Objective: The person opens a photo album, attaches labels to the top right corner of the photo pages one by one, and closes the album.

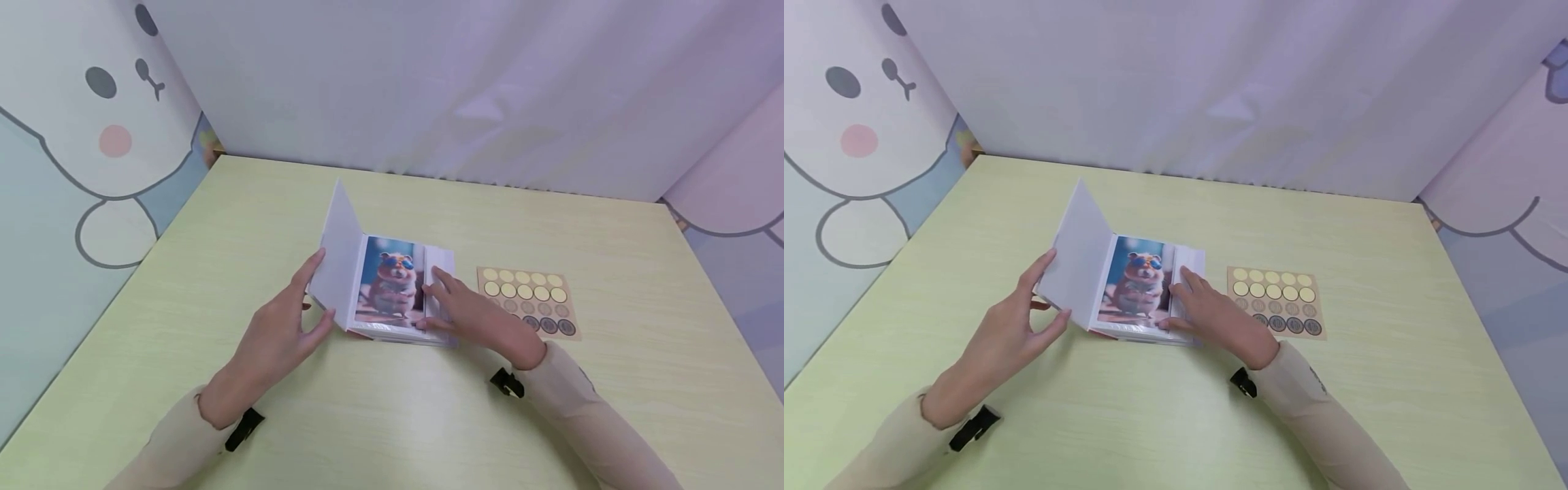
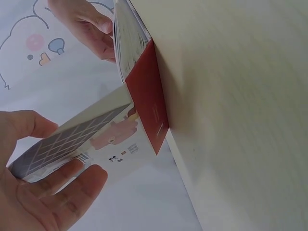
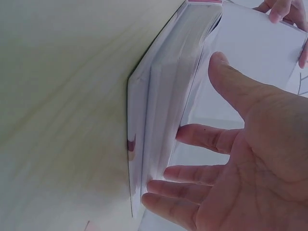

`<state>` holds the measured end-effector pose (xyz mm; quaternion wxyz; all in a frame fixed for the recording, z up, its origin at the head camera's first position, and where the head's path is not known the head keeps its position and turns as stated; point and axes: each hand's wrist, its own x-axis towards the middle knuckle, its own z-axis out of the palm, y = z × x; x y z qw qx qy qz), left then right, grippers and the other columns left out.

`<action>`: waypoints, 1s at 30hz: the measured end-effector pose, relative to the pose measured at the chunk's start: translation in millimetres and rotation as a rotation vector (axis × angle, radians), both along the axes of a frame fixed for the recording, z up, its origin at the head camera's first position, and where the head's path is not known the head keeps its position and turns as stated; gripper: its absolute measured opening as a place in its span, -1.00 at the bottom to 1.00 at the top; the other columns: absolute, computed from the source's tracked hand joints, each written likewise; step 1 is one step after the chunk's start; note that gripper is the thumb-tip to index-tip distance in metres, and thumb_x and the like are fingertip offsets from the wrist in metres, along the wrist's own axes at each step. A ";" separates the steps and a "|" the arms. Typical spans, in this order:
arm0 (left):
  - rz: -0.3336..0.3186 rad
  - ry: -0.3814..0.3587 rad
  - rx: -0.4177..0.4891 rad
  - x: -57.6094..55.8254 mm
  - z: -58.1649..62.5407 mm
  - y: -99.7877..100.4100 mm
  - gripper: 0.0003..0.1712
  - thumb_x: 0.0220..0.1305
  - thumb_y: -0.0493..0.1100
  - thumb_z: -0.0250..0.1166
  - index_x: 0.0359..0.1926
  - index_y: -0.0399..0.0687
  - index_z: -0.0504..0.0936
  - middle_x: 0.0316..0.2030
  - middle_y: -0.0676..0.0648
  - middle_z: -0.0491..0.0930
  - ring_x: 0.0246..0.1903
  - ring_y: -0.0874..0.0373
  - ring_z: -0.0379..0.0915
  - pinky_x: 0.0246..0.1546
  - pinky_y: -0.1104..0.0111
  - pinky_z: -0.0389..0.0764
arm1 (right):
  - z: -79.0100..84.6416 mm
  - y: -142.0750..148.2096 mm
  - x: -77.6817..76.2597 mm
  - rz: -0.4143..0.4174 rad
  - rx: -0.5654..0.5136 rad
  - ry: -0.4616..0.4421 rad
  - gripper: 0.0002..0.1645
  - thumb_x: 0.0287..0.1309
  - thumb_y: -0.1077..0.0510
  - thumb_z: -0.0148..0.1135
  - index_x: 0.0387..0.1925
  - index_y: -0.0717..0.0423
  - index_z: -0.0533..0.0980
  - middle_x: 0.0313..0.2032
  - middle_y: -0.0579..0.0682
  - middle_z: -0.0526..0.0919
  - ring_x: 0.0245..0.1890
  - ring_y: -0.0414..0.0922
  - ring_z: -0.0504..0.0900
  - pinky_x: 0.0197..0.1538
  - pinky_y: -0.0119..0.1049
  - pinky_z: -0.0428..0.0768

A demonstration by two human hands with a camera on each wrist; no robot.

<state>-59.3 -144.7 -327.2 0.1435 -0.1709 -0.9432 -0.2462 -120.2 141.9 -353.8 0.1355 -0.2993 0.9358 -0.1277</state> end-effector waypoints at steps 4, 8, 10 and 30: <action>0.012 -0.013 0.015 1.2 -1.3 -1.5 0.03 0.04 -0.21 0.37 0.43 0.07 -0.06 -0.02 -0.24 0.56 -0.37 -0.01 0.59 -0.52 0.35 0.57 | 0.2 -0.8 -0.6 0.024 -0.001 0.021 -0.26 0.19 -0.24 0.07 0.16 0.25 0.31 0.34 0.39 0.07 0.28 0.26 0.24 0.12 0.02 0.48; 0.010 -0.004 0.025 1.8 -4.0 -2.9 0.02 0.05 -0.23 0.36 0.43 0.07 -0.05 -0.06 -0.25 0.58 -0.37 -0.01 0.61 -0.50 0.33 0.59 | 0.9 -1.6 -0.7 0.033 0.009 0.027 -0.26 0.20 -0.23 0.07 0.16 0.25 0.31 0.34 0.39 0.08 0.29 0.25 0.24 0.15 0.02 0.46; 0.015 -0.004 0.030 2.4 -5.7 -3.7 0.02 0.05 -0.23 0.36 0.43 0.08 -0.05 -0.08 -0.25 0.59 -0.37 -0.02 0.61 -0.50 0.32 0.59 | 1.5 -2.2 -0.8 0.034 0.015 0.023 -0.27 0.20 -0.23 0.07 0.16 0.25 0.31 0.34 0.39 0.07 0.29 0.25 0.23 0.15 0.02 0.46; 0.091 -0.140 0.114 8.3 -17.3 -10.5 0.02 0.08 -0.23 0.36 0.43 0.09 -0.08 -0.07 -0.30 0.56 -0.31 -0.06 0.61 -0.37 0.22 0.65 | 0.6 -5.8 -1.8 0.074 0.013 0.084 -0.31 0.20 -0.19 0.10 0.13 0.26 0.33 0.30 0.43 0.14 0.23 0.27 0.32 0.05 -0.01 0.54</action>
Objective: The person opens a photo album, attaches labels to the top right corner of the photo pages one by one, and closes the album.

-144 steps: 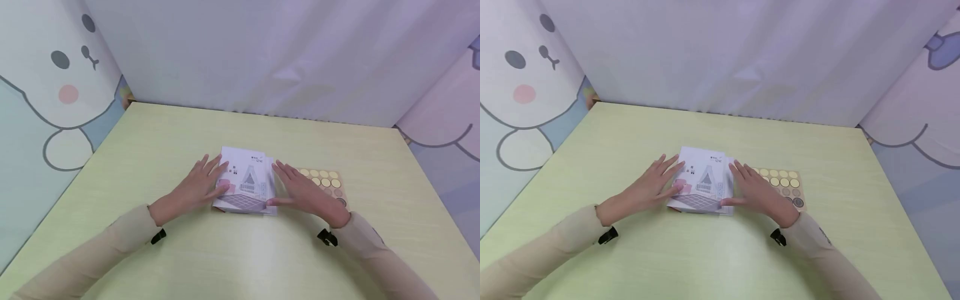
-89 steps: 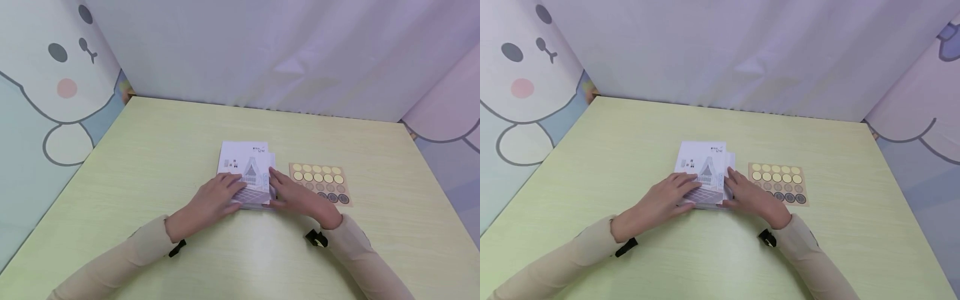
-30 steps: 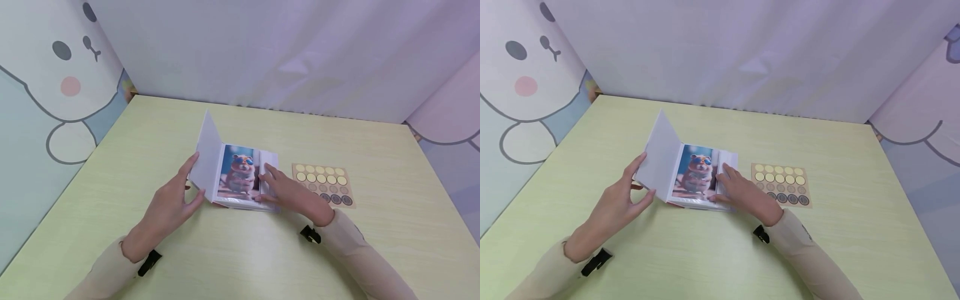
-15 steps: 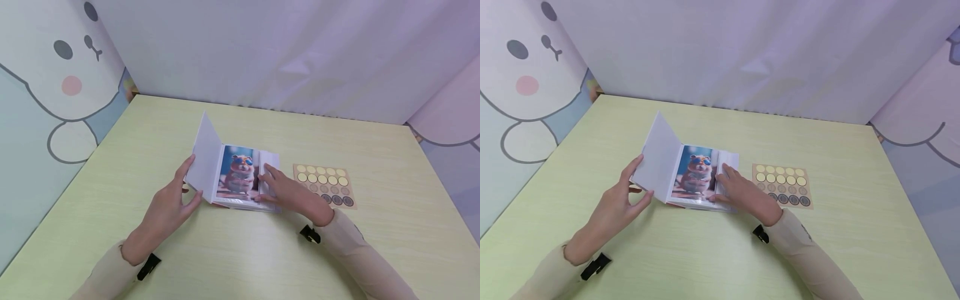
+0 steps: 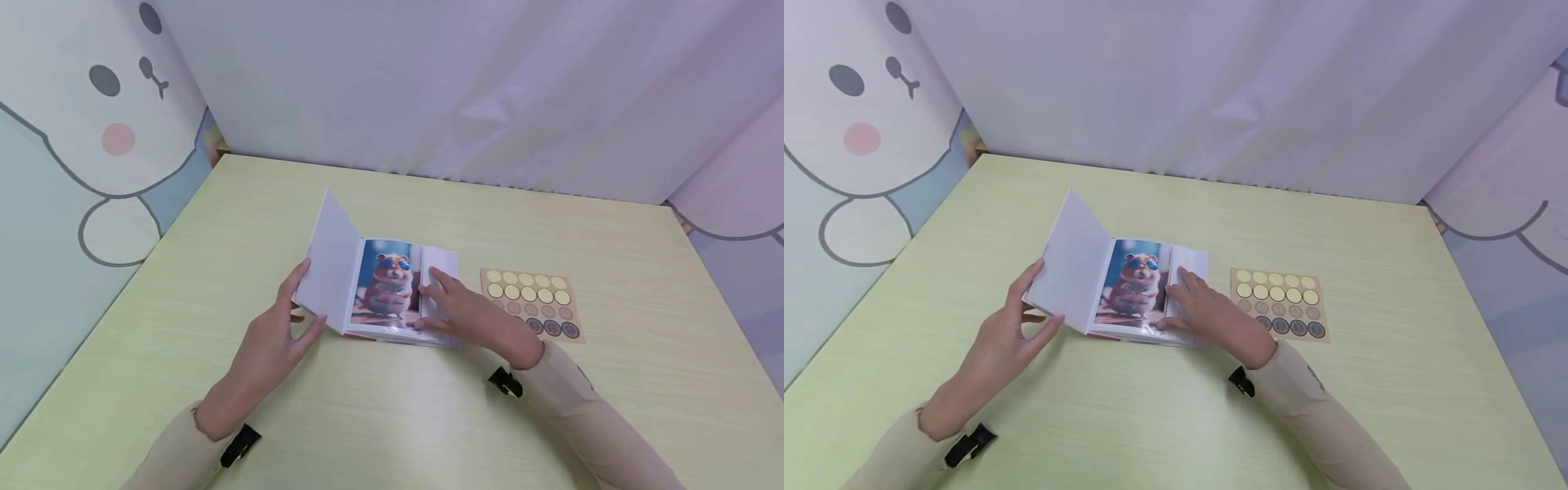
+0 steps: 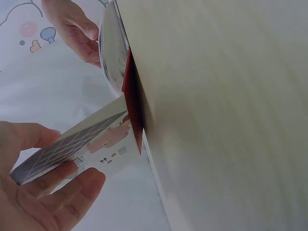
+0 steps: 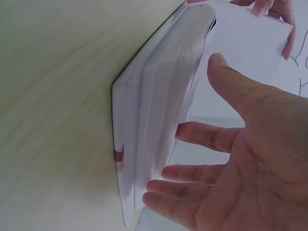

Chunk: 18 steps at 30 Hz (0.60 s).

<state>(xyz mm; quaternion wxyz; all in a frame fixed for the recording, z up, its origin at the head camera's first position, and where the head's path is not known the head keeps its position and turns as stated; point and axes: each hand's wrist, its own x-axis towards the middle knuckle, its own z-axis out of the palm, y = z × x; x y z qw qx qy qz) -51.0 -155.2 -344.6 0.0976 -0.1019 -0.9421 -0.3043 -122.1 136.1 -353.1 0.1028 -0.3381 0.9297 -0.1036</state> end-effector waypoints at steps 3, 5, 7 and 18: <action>0.024 -0.022 0.002 1.2 0.7 0.1 0.03 0.07 -0.24 0.38 0.43 0.06 -0.08 -0.06 -0.31 0.55 -0.31 -0.07 0.61 -0.34 0.19 0.65 | 0.4 0.3 -0.9 0.010 0.014 0.012 -0.30 0.20 -0.19 0.09 0.15 0.27 0.33 0.30 0.42 0.15 0.23 0.26 0.32 0.09 -0.01 0.51; 0.043 -0.040 0.002 1.8 1.7 -0.3 0.03 0.07 -0.23 0.38 0.43 0.05 -0.08 -0.07 -0.31 0.55 -0.30 -0.08 0.60 -0.36 0.18 0.65 | 1.0 -0.3 -1.4 0.014 0.027 0.018 -0.29 0.20 -0.20 0.08 0.16 0.27 0.33 0.29 0.42 0.15 0.23 0.25 0.33 0.09 -0.02 0.51; 0.060 -0.054 -0.001 2.1 3.5 -0.6 0.03 0.07 -0.22 0.38 0.43 0.04 -0.08 -0.07 -0.31 0.56 -0.30 -0.09 0.60 -0.36 0.18 0.64 | 1.6 -0.7 -1.7 0.007 0.036 0.012 -0.28 0.20 -0.21 0.09 0.17 0.25 0.33 0.30 0.40 0.15 0.23 0.24 0.32 0.08 -0.02 0.52; 0.090 -0.057 0.082 6.5 6.2 -20.4 -0.04 0.12 -0.26 0.33 0.44 -0.04 -0.03 -0.04 -0.34 0.55 -0.32 -0.13 0.62 -0.32 0.12 0.64 | 2.2 2.2 -3.2 -0.009 0.033 -0.021 -0.25 0.20 -0.24 0.05 0.20 0.24 0.34 0.32 0.38 0.13 0.26 0.25 0.28 0.12 0.01 0.48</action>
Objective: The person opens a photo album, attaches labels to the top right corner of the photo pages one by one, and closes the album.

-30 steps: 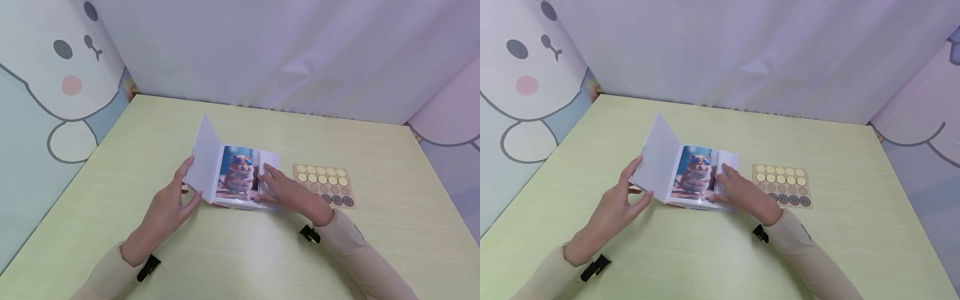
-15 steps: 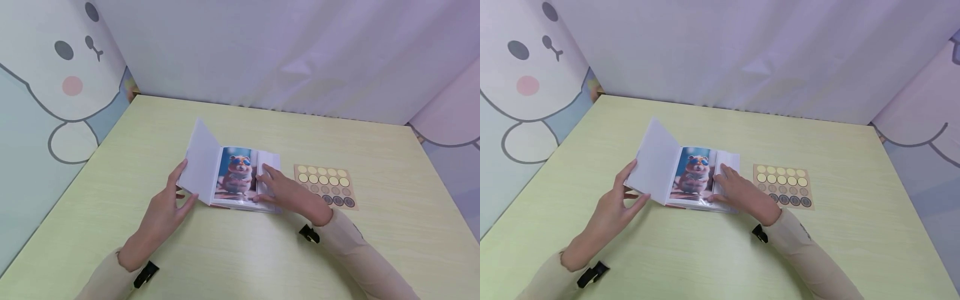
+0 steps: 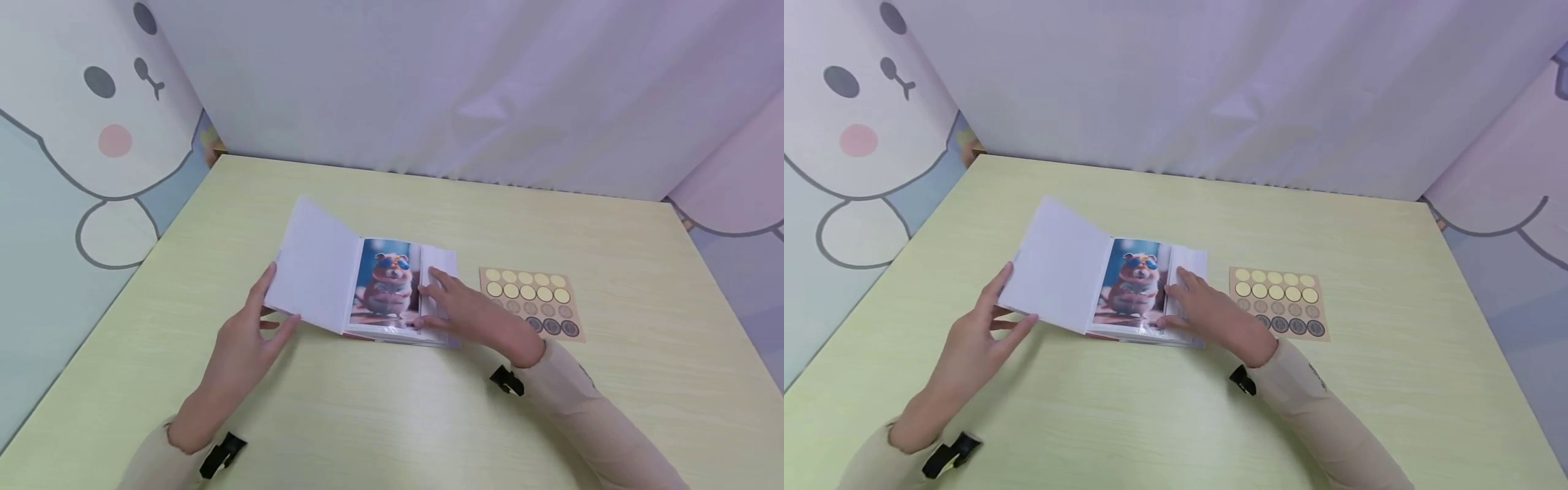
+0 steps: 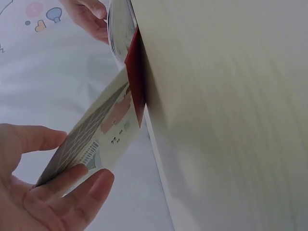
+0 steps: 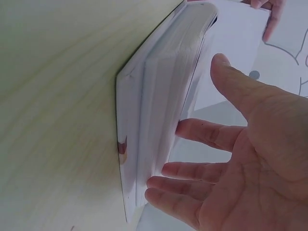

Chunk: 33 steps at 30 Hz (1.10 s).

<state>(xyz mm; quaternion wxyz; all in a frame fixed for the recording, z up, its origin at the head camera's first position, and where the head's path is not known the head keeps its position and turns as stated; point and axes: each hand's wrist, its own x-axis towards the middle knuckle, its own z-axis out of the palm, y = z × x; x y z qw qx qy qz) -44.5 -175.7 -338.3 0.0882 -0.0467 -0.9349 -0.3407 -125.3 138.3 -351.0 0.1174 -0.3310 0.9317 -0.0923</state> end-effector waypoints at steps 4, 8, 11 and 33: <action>-0.004 -0.024 0.056 0.9 0.7 -8.6 -0.07 0.13 -0.28 0.32 0.44 -0.04 0.00 0.01 -0.34 0.52 -0.28 -0.11 0.63 -0.29 0.17 0.64 | 0.3 1.5 0.0 -0.004 -0.017 -0.012 -0.25 0.21 -0.25 0.04 0.19 0.24 0.34 0.33 0.39 0.11 0.27 0.26 0.27 0.15 0.02 0.45; -0.013 -0.067 0.092 -0.2 3.4 -15.5 -0.11 0.16 -0.25 0.30 0.42 -0.12 0.03 0.13 -0.36 0.42 -0.19 -0.13 0.60 -0.25 0.19 0.63 | 0.5 2.8 -0.5 0.002 -0.019 -0.007 -0.25 0.20 -0.25 0.05 0.19 0.24 0.34 0.32 0.39 0.12 0.26 0.25 0.28 0.18 0.02 0.43; -0.019 -0.118 0.089 -2.6 5.1 -20.6 -0.16 0.20 -0.22 0.27 0.41 -0.20 0.05 0.19 -0.38 0.35 -0.13 -0.15 0.56 -0.22 0.19 0.63 | 0.6 4.1 -0.7 0.012 -0.018 0.005 -0.26 0.20 -0.21 0.08 0.20 0.25 0.34 0.31 0.39 0.14 0.26 0.25 0.28 0.19 0.01 0.42; -0.234 -0.491 -0.039 -17.3 -3.6 -32.2 -0.12 0.34 0.05 0.09 0.31 -0.60 -0.02 0.28 -0.51 0.12 0.22 -0.30 0.19 -0.10 0.12 0.47 | -1.6 7.0 0.5 0.013 -0.031 -0.015 -0.26 0.20 -0.18 0.10 0.24 0.24 0.31 0.34 0.37 0.11 0.29 0.26 0.24 0.20 0.03 0.40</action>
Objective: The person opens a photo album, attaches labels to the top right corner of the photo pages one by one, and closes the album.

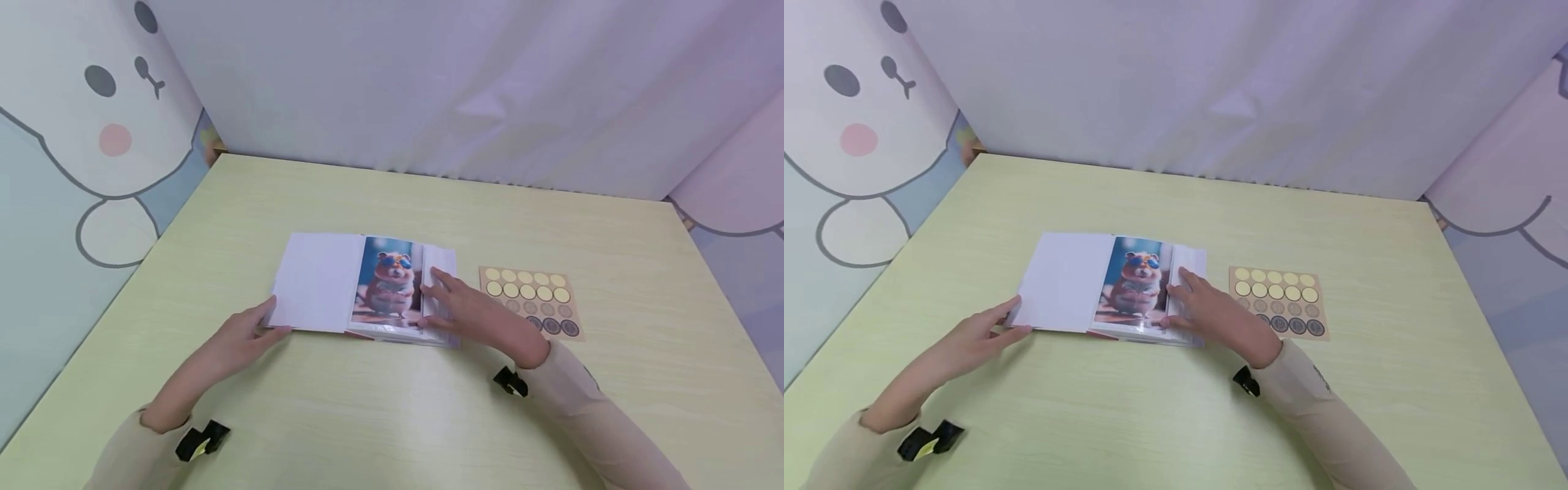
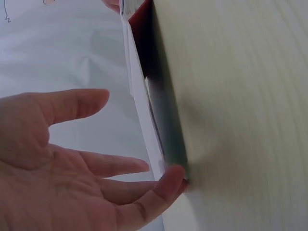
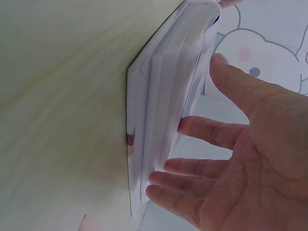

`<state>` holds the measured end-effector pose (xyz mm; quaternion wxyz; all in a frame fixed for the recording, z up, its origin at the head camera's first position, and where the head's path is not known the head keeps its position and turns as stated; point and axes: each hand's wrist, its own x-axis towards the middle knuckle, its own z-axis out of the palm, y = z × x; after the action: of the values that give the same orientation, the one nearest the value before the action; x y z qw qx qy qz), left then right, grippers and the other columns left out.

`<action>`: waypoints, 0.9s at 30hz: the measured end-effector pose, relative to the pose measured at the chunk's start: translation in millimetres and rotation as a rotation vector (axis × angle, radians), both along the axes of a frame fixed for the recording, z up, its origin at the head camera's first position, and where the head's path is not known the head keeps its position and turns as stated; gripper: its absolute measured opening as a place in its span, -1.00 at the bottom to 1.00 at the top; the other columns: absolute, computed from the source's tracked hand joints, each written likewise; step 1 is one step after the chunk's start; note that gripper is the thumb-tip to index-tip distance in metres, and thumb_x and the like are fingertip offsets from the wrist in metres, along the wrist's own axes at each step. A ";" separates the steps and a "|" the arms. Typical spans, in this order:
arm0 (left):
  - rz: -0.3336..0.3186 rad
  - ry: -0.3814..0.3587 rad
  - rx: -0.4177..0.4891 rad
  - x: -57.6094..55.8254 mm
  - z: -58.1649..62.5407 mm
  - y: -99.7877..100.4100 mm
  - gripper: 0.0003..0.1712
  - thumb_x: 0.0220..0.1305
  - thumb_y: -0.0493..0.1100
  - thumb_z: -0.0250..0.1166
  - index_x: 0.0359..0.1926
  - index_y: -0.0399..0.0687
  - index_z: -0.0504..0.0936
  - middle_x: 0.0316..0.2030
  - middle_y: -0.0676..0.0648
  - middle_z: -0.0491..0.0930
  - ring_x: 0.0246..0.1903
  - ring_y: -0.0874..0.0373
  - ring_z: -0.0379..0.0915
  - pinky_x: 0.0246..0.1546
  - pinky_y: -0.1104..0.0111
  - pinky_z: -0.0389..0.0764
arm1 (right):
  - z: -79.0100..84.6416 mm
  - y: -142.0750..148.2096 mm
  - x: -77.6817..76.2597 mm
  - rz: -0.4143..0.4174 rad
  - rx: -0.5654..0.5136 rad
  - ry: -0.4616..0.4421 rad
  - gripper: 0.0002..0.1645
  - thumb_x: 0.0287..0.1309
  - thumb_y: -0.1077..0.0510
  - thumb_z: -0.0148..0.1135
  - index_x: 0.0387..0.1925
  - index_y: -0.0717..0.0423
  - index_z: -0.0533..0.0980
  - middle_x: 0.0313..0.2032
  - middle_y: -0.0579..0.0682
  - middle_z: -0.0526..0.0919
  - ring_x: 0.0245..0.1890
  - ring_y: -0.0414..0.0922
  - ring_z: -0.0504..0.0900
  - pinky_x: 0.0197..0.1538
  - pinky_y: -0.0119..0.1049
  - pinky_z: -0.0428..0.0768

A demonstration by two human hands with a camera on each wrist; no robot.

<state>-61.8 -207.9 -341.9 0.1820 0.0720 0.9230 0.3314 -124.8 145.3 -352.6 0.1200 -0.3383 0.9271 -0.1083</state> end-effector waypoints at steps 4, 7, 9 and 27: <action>-0.022 -0.030 -0.001 1.0 0.8 1.9 -0.09 0.35 0.07 0.06 0.32 -0.60 -0.07 0.31 -0.54 -0.03 0.29 -0.40 -0.02 0.18 -0.14 0.27 | 2.0 -0.4 0.1 -0.014 0.015 -0.021 -0.25 0.21 -0.18 0.09 0.27 0.22 0.29 0.36 0.34 0.07 0.31 0.24 0.20 0.23 0.03 0.38; -0.023 -0.042 -0.021 1.6 1.6 3.4 -0.09 0.34 0.11 0.05 0.32 -0.58 -0.05 0.31 -0.53 -0.02 0.30 -0.44 -0.13 0.23 -0.20 0.10 | 1.9 -0.4 0.3 -0.014 0.015 -0.019 -0.26 0.21 -0.18 0.09 0.26 0.22 0.30 0.36 0.34 0.07 0.31 0.24 0.21 0.22 0.02 0.39; -0.024 -0.048 -0.045 2.0 2.4 5.7 -0.09 0.34 0.14 0.05 0.34 -0.54 -0.02 0.32 -0.53 -0.03 0.30 -0.47 -0.17 0.23 -0.22 0.06 | 1.3 -0.1 0.3 -0.011 0.013 -0.012 -0.26 0.21 -0.18 0.09 0.26 0.22 0.31 0.36 0.34 0.08 0.30 0.24 0.22 0.21 0.02 0.40; -0.186 0.291 -0.212 -16.0 14.5 65.9 -0.17 0.18 -0.01 0.28 0.37 -0.18 0.14 0.36 -0.30 0.09 0.30 -0.30 0.03 0.22 -0.12 0.25 | -0.4 1.8 0.7 0.001 -0.008 -0.004 -0.27 0.21 -0.15 0.10 0.25 0.24 0.31 0.35 0.35 0.11 0.30 0.24 0.24 0.19 0.00 0.43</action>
<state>-77.8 -142.0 -327.4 0.0830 0.1844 0.9586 0.2003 -124.1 147.1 -353.0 0.1206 -0.3392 0.9261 -0.1128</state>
